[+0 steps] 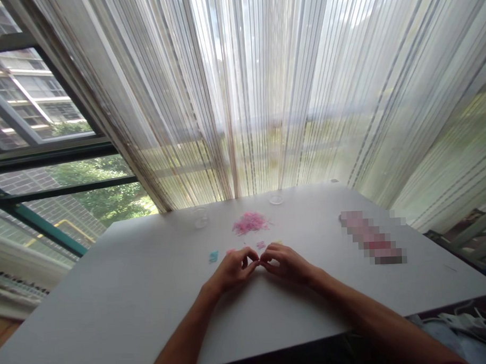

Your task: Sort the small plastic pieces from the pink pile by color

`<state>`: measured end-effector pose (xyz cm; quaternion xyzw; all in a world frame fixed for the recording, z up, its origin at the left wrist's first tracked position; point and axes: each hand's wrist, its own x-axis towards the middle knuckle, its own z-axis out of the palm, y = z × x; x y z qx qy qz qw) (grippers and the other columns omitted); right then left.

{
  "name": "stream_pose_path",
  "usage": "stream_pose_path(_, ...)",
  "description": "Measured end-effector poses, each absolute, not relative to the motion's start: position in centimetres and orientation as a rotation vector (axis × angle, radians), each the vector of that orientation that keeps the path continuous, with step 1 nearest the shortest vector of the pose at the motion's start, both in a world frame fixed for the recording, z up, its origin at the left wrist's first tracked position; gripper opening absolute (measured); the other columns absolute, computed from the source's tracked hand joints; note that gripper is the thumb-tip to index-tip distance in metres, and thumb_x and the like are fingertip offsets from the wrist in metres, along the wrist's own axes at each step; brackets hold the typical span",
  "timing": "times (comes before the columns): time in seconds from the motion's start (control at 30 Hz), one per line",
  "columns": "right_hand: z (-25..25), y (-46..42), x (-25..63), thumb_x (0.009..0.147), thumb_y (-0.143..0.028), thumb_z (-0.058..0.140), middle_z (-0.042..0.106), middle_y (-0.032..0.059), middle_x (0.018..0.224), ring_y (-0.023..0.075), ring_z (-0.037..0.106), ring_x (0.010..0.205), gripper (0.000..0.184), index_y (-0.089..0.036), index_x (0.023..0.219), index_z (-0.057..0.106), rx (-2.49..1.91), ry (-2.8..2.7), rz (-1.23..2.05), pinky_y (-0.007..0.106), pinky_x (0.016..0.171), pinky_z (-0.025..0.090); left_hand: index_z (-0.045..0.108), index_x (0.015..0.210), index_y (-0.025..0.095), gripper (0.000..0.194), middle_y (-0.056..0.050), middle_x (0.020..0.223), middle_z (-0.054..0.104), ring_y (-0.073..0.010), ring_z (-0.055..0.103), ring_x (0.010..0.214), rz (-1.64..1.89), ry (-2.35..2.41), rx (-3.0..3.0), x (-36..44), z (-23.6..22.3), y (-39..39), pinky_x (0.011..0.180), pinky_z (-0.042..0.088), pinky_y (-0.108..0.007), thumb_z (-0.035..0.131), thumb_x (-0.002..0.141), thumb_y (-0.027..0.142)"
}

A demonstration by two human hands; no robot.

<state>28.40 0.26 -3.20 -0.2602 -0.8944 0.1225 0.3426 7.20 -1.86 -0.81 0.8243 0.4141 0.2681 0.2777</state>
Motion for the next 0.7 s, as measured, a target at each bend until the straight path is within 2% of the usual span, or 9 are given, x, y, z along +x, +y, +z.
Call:
stream_pose_path(0.17, -2.57, 0.07, 28.62, 0.085, -0.014, 0.059, 0.065, 0.0043, 0.080, 0.0156, 0.059, 0.074, 0.010, -0.020, 0.083, 0.066, -0.707, -2.329, 0.318, 0.026, 0.068, 0.047, 0.064, 0.089, 0.018, 0.011, 0.001, 0.071, 0.062, -0.0096, 0.050, 0.058, 0.744, 1.112, 2.211, 7.24, -0.67, -1.99, 0.056, 0.040, -0.021, 0.056, 0.085, 0.024)
stream_pose_path(0.37, -2.37, -0.15, 28.57, 0.086, -0.024, 0.062, 0.065, 0.0049, 0.080, 0.0152, 0.059, 0.072, 0.007, -0.019, 0.089, 0.066, -0.706, -2.262, 0.370, 0.026, 0.068, 0.048, 0.064, 0.088, 0.018, 0.012, 0.003, 0.067, 0.059, -0.0090, 0.047, 0.056, 0.743, 1.130, 2.232, 7.25, -0.69, -2.04, 0.055, 0.038, -0.021, 0.057, 0.087, 0.027)
stream_pose_path(0.7, -2.20, -0.07, 28.53, 0.084, -0.016, 0.059, 0.063, 0.0033, 0.074, 0.0138, 0.056, 0.068, 0.008, -0.019, 0.080, 0.066, -0.702, -2.244, 0.393, 0.025, 0.065, 0.047, 0.064, 0.089, 0.018, 0.010, 0.002, 0.071, 0.061, -0.0090, 0.050, 0.058, 0.717, 1.134, 2.218, 7.31, -0.58, -2.17, 0.056, 0.041, -0.020, 0.058, 0.083, 0.024)
